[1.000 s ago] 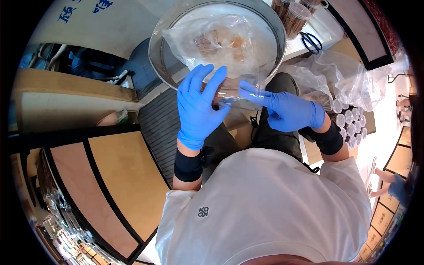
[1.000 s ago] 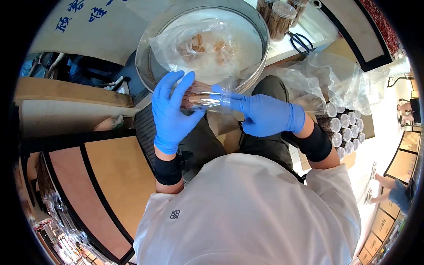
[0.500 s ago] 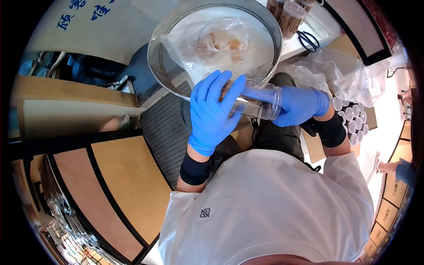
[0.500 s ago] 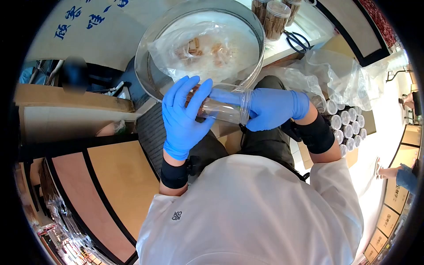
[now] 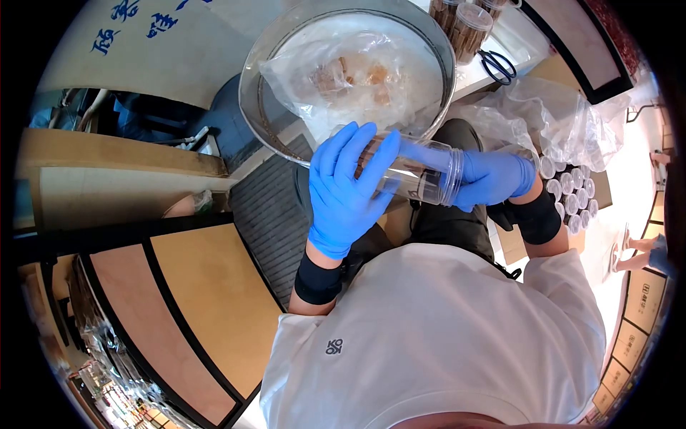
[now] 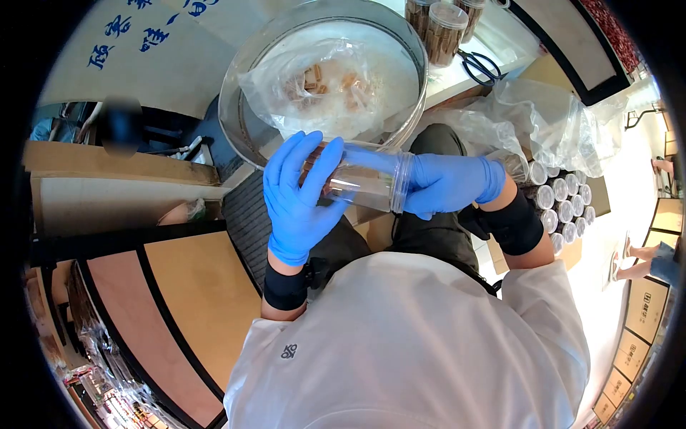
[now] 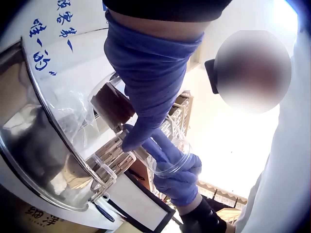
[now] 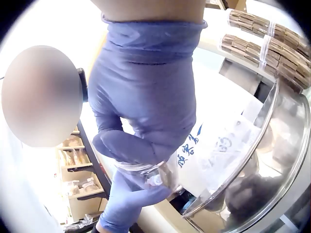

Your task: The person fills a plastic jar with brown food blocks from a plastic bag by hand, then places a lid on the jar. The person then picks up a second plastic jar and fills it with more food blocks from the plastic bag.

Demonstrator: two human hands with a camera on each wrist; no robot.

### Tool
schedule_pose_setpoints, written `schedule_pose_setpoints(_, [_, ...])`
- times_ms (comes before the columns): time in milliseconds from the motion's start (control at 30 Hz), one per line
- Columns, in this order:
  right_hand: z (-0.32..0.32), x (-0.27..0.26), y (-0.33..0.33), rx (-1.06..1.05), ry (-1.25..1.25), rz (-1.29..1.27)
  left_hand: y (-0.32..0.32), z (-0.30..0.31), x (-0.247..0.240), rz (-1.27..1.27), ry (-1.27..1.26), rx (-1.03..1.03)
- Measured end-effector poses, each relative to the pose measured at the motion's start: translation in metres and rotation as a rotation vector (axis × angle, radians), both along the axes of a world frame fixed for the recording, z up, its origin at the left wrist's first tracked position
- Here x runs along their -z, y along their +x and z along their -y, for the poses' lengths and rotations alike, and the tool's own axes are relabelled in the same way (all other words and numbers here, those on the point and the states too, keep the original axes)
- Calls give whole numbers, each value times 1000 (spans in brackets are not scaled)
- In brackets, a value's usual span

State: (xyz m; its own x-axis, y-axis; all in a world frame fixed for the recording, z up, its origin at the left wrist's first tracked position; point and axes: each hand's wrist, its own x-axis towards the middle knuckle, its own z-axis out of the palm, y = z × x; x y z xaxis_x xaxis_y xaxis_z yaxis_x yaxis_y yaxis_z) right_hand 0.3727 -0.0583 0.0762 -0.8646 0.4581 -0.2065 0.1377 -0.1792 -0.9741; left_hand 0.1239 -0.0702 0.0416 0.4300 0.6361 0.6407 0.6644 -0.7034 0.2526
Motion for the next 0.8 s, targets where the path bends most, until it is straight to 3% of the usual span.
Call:
schedule_pose_setpoints(167, [0,-1,-1,46,1,89,3,3,0,16,7,-30])
schedule_pose_setpoints(267, [-1,9,-5,75,154,-64,3,1,-3,-27,56,-33])
schedule_pose_setpoints(333, [2,-7,-8,92,31,13,0,-4,-4,-49,80,-26])
schedule_pose_setpoints(467, [2,8,-7,172,110,207,-12,-15,6,84,31,-29])
schedule_pose_setpoints(533, [-6,35,-7,322,1169,27,-14,-17,9,161,41,-72])
schedule_pose_setpoints(567, [0,33,-5,322,1169,26,-12,-17,10,194,89,-82])
schedule_pose_setpoints(633, [20,10,-13,261,1056,402,-11,-15,12,229,134,-92])
schedule_pose_setpoints(733, [23,10,-18,217,976,506,-11,-15,16,142,132,-34])
schedule_pose_setpoints(800, [22,13,-14,238,964,422,-10,-15,19,161,74,-42])
